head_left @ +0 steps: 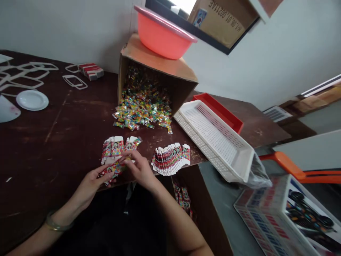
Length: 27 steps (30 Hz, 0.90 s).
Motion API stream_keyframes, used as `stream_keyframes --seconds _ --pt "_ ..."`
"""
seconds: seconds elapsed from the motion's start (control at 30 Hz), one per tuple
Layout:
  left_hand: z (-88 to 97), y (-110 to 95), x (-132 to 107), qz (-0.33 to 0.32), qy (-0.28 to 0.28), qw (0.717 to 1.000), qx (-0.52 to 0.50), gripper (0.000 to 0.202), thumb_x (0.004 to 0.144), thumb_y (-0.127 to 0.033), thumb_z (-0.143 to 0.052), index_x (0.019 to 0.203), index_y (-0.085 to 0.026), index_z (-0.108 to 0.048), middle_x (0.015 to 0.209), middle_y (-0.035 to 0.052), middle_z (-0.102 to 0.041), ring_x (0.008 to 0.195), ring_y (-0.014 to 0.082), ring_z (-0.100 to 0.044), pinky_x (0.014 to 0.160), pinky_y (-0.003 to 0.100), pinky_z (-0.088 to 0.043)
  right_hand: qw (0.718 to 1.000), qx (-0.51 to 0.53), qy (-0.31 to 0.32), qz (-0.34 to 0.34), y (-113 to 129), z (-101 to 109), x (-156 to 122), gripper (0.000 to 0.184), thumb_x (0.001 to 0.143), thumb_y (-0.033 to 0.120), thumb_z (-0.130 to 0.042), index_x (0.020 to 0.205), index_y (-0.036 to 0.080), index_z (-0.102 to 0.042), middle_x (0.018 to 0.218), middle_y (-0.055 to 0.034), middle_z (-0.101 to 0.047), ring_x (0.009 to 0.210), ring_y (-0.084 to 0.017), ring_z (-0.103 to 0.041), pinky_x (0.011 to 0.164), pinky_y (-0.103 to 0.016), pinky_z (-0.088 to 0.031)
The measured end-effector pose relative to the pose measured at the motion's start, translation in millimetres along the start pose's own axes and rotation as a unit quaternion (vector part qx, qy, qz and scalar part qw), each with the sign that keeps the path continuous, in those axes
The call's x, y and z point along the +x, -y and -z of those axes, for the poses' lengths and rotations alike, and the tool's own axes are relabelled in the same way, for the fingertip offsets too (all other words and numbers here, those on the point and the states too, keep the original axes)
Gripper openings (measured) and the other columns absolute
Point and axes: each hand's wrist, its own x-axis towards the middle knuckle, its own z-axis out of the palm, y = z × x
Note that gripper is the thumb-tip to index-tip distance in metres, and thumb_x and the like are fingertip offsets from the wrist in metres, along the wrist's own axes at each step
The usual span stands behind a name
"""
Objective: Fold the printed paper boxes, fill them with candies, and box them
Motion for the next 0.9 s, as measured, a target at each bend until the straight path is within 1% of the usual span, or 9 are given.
stream_keyframes --seconds 0.2,0.33,0.43,0.5,0.57,0.67,0.73,0.8,0.9 --pt "-14.5 1 -16 0.026 0.117 0.993 0.019 0.046 0.076 -0.030 -0.078 0.116 -0.023 -0.057 0.088 0.0010 -0.074 0.081 0.0220 -0.071 0.070 0.033 -0.060 0.997 -0.066 0.011 0.045 7 4 -9 0.023 0.095 0.024 -0.057 0.116 0.024 -0.068 0.096 -0.0040 -0.069 0.095 -0.017 -0.055 0.089 -0.030 -0.043" --pt "-14.1 4 -20 0.040 0.173 0.979 0.103 0.044 0.078 -0.032 -0.076 0.115 -0.023 -0.055 0.087 0.0017 -0.072 0.075 0.0213 -0.069 0.055 0.028 -0.057 0.980 -0.156 0.062 0.106 8 10 -14 0.022 0.096 0.020 -0.056 0.114 0.021 -0.068 0.093 -0.0054 -0.071 0.095 -0.019 -0.054 0.089 -0.033 -0.040" --pt "-14.3 11 -20 0.040 0.197 0.974 0.100 0.042 0.078 -0.032 -0.076 0.114 -0.024 -0.055 0.093 0.0026 -0.070 0.074 0.0211 -0.069 0.053 0.029 -0.057 0.982 -0.118 0.098 0.107 10 7 -21 0.023 0.095 0.018 -0.055 0.117 0.020 -0.064 0.094 -0.0042 -0.071 0.093 -0.017 -0.056 0.087 -0.029 -0.043" --pt "-15.8 16 -20 0.040 0.202 0.976 0.076 0.041 0.078 -0.031 -0.075 0.113 -0.024 -0.055 0.094 0.0026 -0.069 0.077 0.0216 -0.069 0.058 0.031 -0.058 0.989 -0.060 0.090 0.097 8 1 -27 0.033 0.093 0.017 -0.058 0.126 0.019 -0.056 0.104 -0.0046 -0.069 0.094 -0.015 -0.058 0.088 -0.027 -0.045" --pt "-17.6 20 -20 0.039 0.195 0.978 0.056 0.042 0.079 -0.031 -0.075 0.116 -0.024 -0.055 0.095 0.0029 -0.069 0.079 0.0216 -0.069 0.062 0.033 -0.059 0.996 -0.037 0.025 0.074 7 -4 -35 0.044 0.088 0.020 -0.066 0.130 0.019 -0.052 0.119 -0.0083 -0.062 0.101 -0.016 -0.057 0.093 -0.029 -0.045" --pt "-18.6 24 -20 0.032 0.177 0.983 0.041 0.055 0.079 -0.032 -0.076 0.127 -0.026 -0.051 0.093 0.0020 -0.070 0.075 0.0204 -0.068 0.063 0.033 -0.059 0.993 -0.075 -0.078 0.039 10 -7 -46 0.024 0.085 0.027 -0.070 0.108 0.021 -0.066 0.130 -0.0095 -0.054 0.120 -0.023 -0.048 0.105 -0.040 -0.038" --pt "-18.5 25 -19 0.029 0.162 0.986 0.039 0.060 0.077 -0.040 -0.077 0.129 -0.025 -0.051 0.087 0.0011 -0.070 0.071 0.0205 -0.067 0.055 0.030 -0.057 0.992 -0.097 -0.055 0.050 16 -7 -54 0.010 0.089 0.026 -0.065 0.097 0.025 -0.071 0.133 -0.0060 -0.051 0.129 -0.025 -0.040 0.111 -0.046 -0.031" --pt "-18.8 24 -20 0.034 0.143 0.989 0.034 0.057 0.079 -0.057 -0.069 0.121 -0.019 -0.060 0.078 0.0024 -0.070 0.066 0.0216 -0.066 0.047 0.028 -0.053 0.995 -0.074 -0.015 0.062 21 -10 -60 0.017 0.091 0.023 -0.060 0.100 0.030 -0.073 0.137 -0.0033 -0.049 0.131 -0.025 -0.038 0.111 -0.047 -0.030" --pt "-21.1 21 -21 0.063 0.121 0.990 0.027 0.064 0.084 -0.071 -0.049 0.097 -0.013 -0.072 0.067 0.0065 -0.071 0.065 0.0226 -0.064 0.046 0.027 -0.052 0.993 0.088 -0.069 -0.041 16 -22 -67 0.028 0.088 0.023 -0.063 0.115 0.029 -0.067 0.129 -0.0060 -0.053 0.106 -0.019 -0.056 0.095 -0.039 -0.046"
